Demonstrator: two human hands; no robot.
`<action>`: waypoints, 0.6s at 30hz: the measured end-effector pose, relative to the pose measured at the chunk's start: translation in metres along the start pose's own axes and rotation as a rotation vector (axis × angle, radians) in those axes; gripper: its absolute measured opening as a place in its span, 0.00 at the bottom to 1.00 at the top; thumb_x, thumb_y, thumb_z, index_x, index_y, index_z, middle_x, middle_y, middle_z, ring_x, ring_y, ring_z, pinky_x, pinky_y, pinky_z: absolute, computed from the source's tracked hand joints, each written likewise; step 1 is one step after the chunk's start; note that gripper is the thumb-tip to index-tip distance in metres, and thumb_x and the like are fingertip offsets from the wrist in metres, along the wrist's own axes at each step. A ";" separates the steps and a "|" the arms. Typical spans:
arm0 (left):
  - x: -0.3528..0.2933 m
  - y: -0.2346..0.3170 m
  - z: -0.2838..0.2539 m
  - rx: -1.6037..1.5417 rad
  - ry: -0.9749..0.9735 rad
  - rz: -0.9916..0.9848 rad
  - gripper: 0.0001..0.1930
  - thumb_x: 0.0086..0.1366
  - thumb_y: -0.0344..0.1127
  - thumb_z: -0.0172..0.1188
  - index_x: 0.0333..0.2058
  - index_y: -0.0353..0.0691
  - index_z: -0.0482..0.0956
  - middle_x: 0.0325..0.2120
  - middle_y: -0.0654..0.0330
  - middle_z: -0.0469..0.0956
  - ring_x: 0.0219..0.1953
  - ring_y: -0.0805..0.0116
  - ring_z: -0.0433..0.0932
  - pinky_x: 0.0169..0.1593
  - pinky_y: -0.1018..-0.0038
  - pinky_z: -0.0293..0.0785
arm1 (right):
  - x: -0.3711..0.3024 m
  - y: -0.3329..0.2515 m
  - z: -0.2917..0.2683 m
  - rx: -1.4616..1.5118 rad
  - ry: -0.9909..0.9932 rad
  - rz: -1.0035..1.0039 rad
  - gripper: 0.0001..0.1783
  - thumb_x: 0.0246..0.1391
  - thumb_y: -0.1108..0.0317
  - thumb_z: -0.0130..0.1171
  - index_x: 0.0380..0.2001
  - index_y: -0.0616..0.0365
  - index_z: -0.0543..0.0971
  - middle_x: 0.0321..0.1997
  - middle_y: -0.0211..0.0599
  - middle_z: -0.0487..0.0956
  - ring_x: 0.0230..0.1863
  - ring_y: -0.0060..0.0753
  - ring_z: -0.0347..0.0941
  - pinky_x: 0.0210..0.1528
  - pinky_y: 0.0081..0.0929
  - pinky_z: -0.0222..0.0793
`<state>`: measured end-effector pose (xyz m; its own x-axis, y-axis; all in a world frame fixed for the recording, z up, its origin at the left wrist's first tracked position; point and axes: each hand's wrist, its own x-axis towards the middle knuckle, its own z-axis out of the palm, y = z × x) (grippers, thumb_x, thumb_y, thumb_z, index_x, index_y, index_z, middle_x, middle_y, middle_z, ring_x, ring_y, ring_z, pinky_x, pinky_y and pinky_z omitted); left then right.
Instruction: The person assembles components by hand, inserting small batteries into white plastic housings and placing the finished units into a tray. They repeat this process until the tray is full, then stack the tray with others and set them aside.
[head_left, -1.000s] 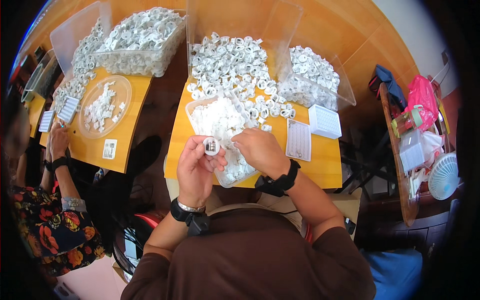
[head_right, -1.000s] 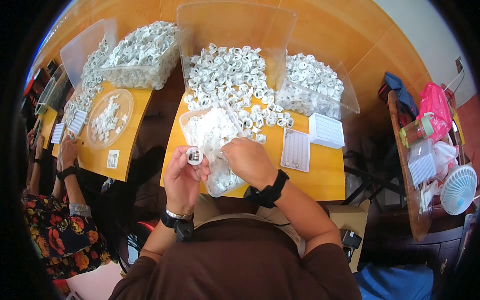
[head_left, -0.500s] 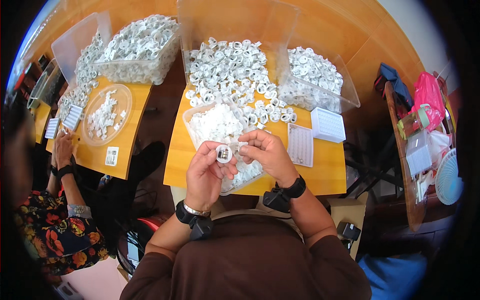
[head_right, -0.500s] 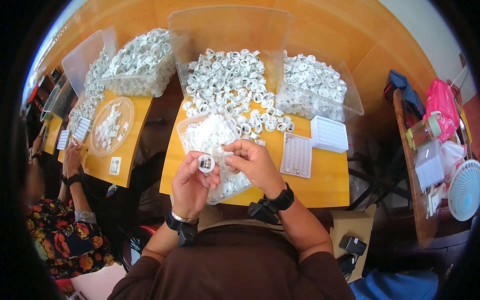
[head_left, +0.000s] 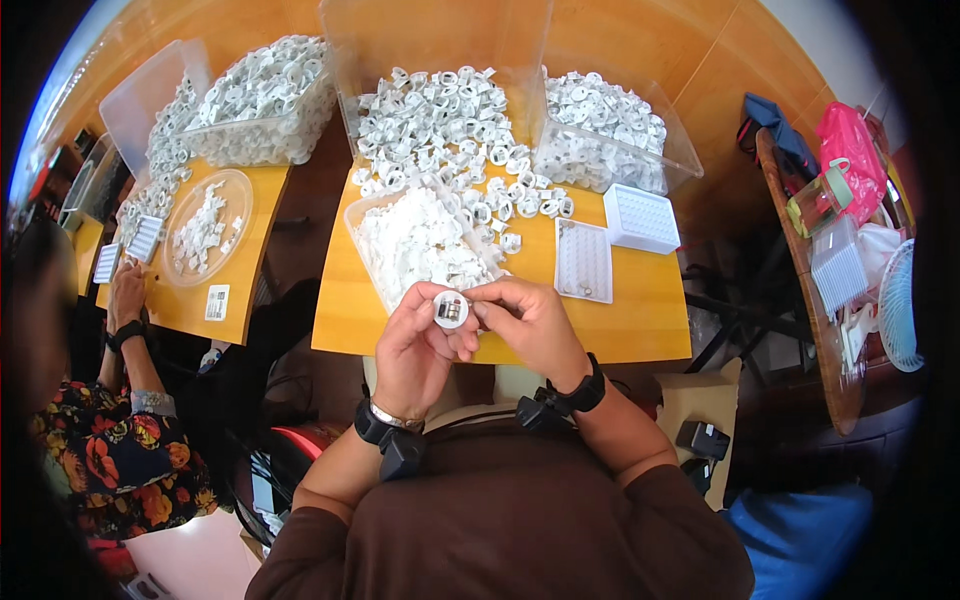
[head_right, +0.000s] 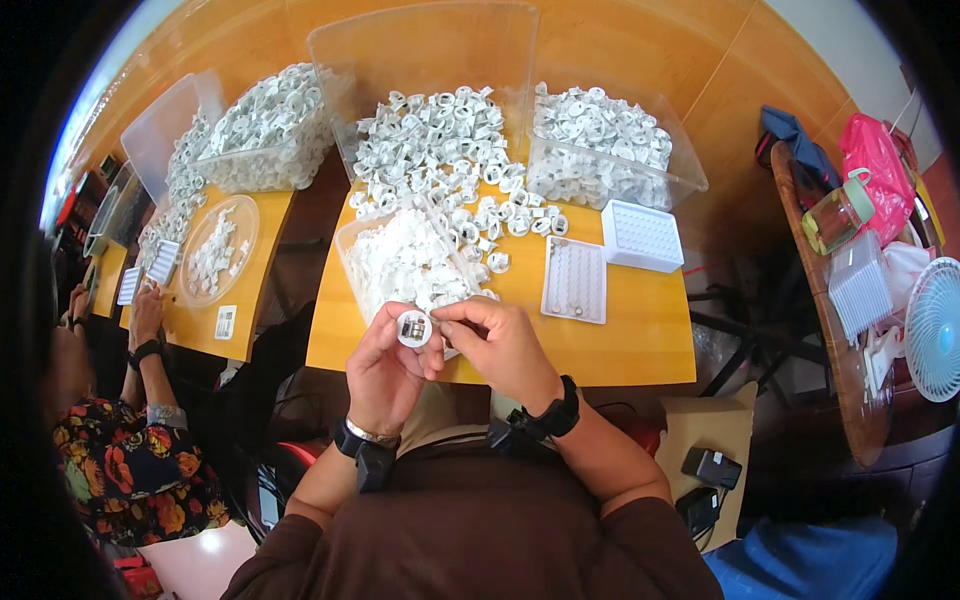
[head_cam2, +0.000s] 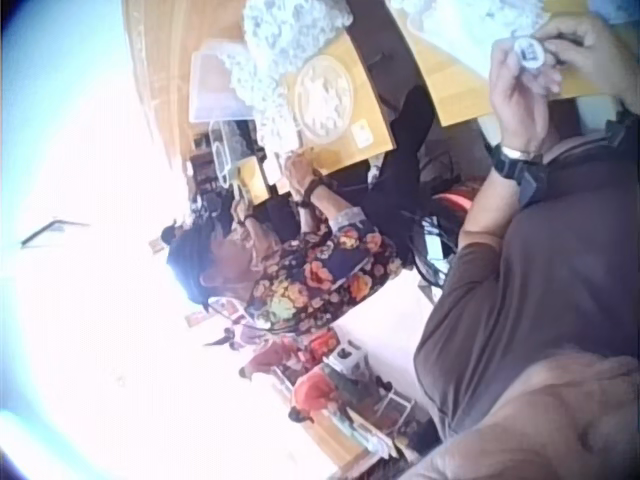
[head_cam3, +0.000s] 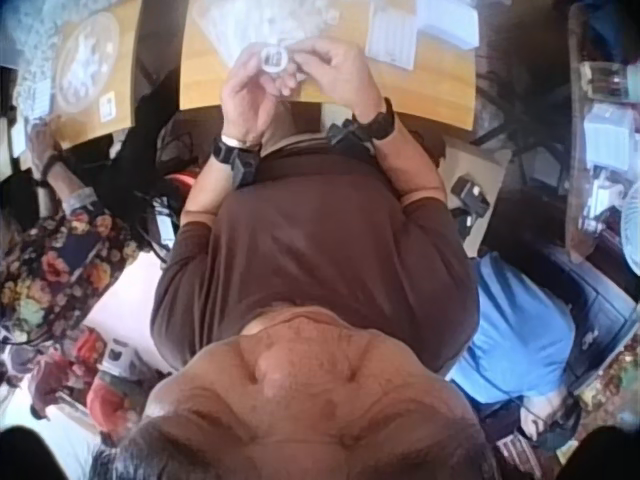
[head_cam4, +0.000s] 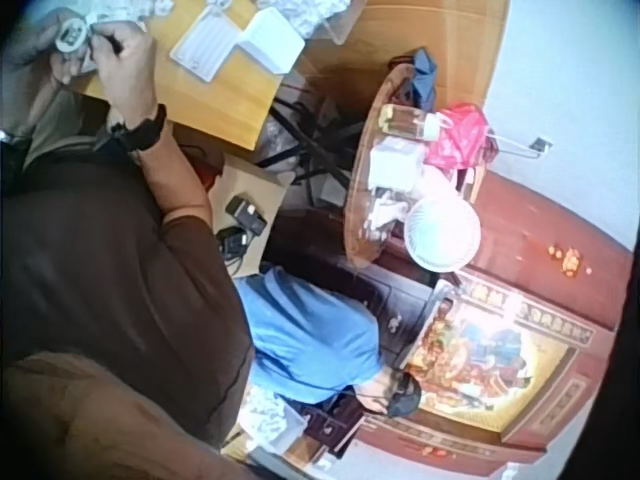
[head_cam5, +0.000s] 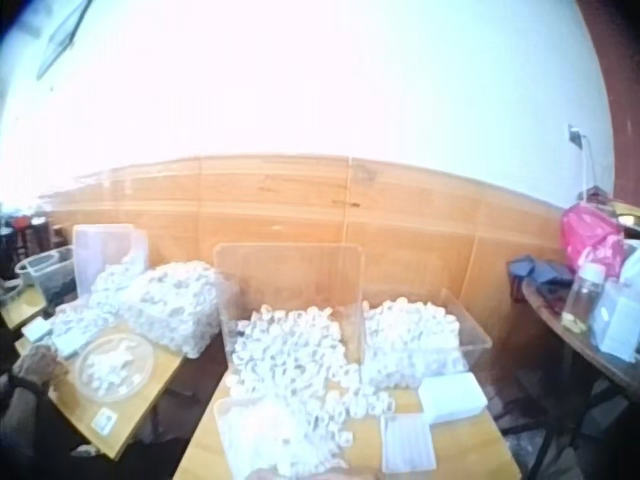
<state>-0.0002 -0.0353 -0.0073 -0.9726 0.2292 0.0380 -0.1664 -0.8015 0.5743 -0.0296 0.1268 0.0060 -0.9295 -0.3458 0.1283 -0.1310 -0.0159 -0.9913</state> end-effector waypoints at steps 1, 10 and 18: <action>0.001 -0.001 -0.002 -0.014 -0.023 0.015 0.13 0.67 0.40 0.47 0.40 0.35 0.67 0.31 0.49 0.77 0.28 0.64 0.77 0.30 0.75 0.73 | -0.003 0.000 0.000 0.088 -0.036 0.022 0.09 0.58 0.75 0.54 0.39 0.68 0.79 0.31 0.31 0.80 0.32 0.17 0.74 0.36 0.17 0.72; -0.003 -0.007 0.004 -0.041 -0.123 -0.027 0.14 0.65 0.42 0.50 0.40 0.36 0.67 0.29 0.46 0.77 0.26 0.60 0.77 0.28 0.73 0.74 | -0.003 -0.003 -0.018 0.607 -0.107 0.326 0.08 0.57 0.73 0.57 0.40 0.61 0.77 0.31 0.32 0.79 0.31 0.22 0.75 0.37 0.20 0.72; -0.002 -0.011 0.009 0.011 -0.131 -0.037 0.14 0.66 0.41 0.51 0.41 0.36 0.67 0.32 0.46 0.77 0.28 0.59 0.78 0.30 0.73 0.74 | -0.008 0.007 -0.032 0.524 -0.091 0.240 0.05 0.56 0.72 0.58 0.36 0.59 0.76 0.30 0.29 0.78 0.31 0.20 0.73 0.37 0.20 0.70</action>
<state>0.0055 -0.0219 -0.0066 -0.9361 0.3295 0.1231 -0.1993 -0.7852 0.5862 -0.0337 0.1597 -0.0009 -0.8756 -0.4760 -0.0823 0.2898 -0.3813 -0.8779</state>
